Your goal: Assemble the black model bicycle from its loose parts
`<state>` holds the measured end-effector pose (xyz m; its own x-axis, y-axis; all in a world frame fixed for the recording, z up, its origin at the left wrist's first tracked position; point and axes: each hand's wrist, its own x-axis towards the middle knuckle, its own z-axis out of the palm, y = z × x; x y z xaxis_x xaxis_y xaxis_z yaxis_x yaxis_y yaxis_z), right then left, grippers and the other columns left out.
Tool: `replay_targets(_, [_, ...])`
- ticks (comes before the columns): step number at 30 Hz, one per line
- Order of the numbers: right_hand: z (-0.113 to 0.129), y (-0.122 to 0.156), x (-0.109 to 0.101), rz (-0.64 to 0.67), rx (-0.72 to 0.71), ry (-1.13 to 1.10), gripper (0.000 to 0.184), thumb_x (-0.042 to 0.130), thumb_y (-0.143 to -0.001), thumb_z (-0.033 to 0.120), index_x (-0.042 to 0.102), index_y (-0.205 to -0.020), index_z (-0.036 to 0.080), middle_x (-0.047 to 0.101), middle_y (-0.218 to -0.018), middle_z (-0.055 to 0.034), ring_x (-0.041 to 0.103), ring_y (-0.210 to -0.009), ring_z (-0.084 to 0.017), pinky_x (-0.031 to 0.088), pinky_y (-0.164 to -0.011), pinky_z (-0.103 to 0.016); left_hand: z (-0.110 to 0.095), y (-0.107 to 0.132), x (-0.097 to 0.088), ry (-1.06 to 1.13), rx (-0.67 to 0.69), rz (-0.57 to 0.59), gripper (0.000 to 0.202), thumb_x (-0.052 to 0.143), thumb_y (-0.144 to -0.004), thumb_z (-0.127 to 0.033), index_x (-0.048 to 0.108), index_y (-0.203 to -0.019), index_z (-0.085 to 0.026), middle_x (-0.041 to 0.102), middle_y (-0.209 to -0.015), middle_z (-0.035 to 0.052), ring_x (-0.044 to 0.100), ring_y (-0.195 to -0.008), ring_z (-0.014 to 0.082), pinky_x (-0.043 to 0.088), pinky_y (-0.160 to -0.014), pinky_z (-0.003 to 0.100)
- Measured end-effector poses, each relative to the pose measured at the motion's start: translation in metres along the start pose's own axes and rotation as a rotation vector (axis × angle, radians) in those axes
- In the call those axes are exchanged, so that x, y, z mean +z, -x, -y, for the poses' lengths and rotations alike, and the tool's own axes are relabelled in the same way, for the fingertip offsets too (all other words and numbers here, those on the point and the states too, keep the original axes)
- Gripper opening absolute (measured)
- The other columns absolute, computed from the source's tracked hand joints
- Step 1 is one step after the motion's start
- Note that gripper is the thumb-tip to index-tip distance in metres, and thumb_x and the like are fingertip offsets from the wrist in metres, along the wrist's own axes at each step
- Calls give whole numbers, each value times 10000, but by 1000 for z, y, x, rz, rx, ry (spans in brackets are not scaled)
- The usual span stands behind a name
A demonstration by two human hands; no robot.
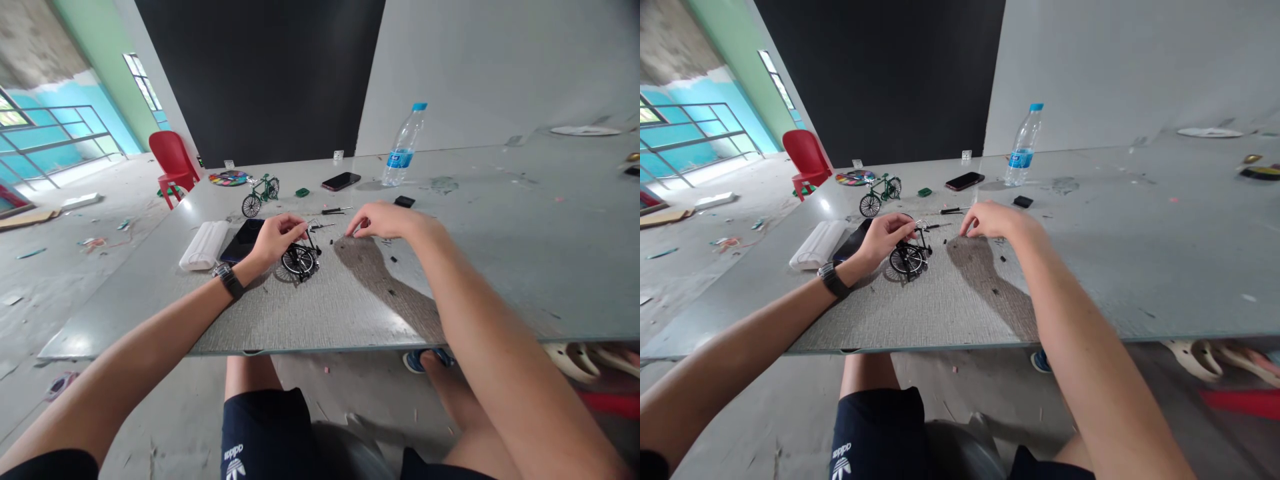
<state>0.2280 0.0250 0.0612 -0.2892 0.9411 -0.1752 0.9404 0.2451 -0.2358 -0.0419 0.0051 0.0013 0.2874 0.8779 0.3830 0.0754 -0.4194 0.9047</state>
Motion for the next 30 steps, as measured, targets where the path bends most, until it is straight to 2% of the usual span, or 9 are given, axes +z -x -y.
replay_targets(8, [0, 0, 0, 9, 3, 11, 234, 688, -873, 286, 841, -1051, 300, 760, -1021, -79, 659, -793, -213, 486, -737, -355, -3, 0, 1, 7, -7, -6, 123, 707, -911, -253, 690, -838, -155, 726, -728, 35, 654, -677, 118, 504, -683, 255])
replay_targets(22, [0, -1, 2, -7, 15, 25, 233, 672, -871, 278, 835, -1037, 291, 746, -1002, -82, 621, -731, -191, 452, -643, -327, -4, 0, 1, 3, -19, -12, 115, 708, -910, -244, 688, -835, -160, 728, -724, 33, 656, -676, 122, 513, -692, 264])
replay_targets(30, [-6, -4, 4, -24, 0, 49, 213, 682, -881, 287, 830, -1034, 295, 728, -1018, -80, 624, -761, -195, 461, -680, -334, -3, 0, 1, 3, -19, -11, 117, 709, -910, -253, 688, -835, -166, 727, -731, 32, 665, -692, 126, 523, -705, 269])
